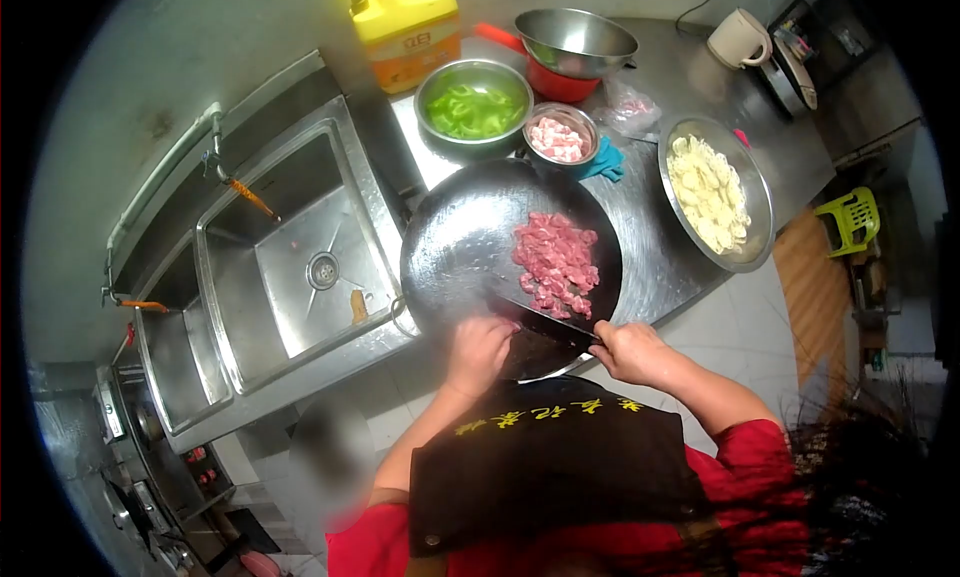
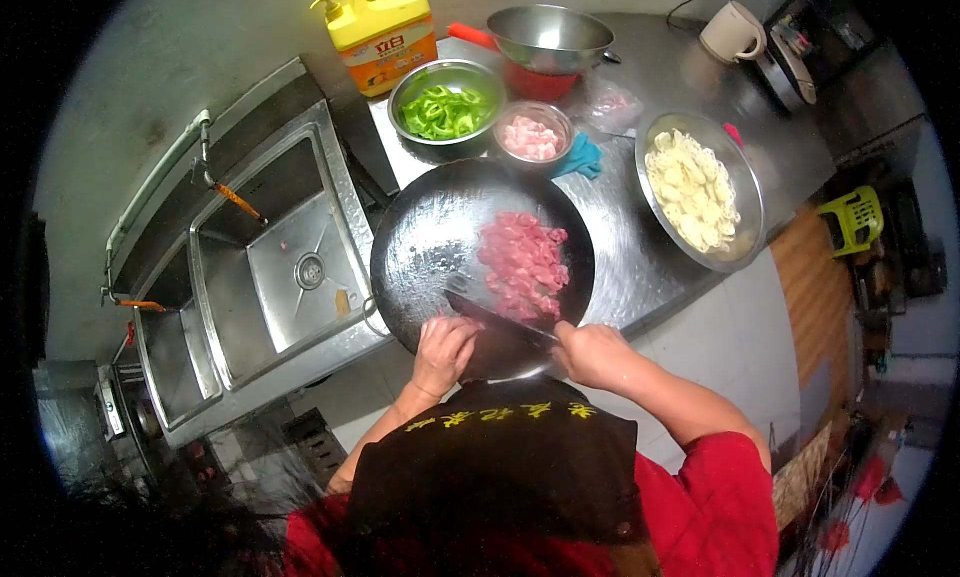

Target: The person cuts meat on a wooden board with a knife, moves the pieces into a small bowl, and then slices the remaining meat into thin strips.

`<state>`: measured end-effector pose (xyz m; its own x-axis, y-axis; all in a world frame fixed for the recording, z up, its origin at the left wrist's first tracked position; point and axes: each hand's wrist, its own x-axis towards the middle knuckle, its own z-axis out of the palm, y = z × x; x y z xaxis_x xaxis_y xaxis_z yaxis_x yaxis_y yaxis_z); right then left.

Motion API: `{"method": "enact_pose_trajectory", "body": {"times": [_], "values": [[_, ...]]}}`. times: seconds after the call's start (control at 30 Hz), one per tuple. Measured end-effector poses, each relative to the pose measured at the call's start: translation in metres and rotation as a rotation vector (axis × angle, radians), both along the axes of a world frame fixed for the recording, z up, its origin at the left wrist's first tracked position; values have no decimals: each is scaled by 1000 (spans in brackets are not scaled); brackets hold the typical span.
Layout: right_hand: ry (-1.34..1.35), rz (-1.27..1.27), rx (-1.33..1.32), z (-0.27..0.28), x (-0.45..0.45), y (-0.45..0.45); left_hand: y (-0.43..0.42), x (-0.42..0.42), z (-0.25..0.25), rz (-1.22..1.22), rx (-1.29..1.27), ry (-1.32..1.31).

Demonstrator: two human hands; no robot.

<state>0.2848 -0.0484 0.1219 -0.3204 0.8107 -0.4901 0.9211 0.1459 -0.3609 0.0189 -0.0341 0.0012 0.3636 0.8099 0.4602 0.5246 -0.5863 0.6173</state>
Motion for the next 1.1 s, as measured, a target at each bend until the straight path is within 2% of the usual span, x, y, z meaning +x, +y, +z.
{"method": "enact_pose_trajectory", "body": {"times": [0.2, 0.5, 0.6, 0.73, 0.97, 1.03, 1.07, 1.1], "values": [[-26, 13, -42, -5, -3, -1, 4, 0, 1, -32, -34, 2], [83, 34, -95, -20, -10, 15, 5, 2, -8, -25, -25, -38], [126, 23, -20, -35, -19, 16, 5, 3, -6, -18, -18, -44], [58, -35, -128, -30, -36, 27, 4, 7, -5, -46, -21, -23], [171, -179, 305, -38, -39, 17, -1, 26, 5, -138, -44, 44], [256, -234, 487, -32, -29, 18, 3, 20, -3, 16, -52, 37], [211, -282, 379, -26, -21, 19, 7, 15, -7, 100, -63, 13], [192, -301, 380, -18, -15, 20, 12, 10, -7, 185, -75, -10]]}}
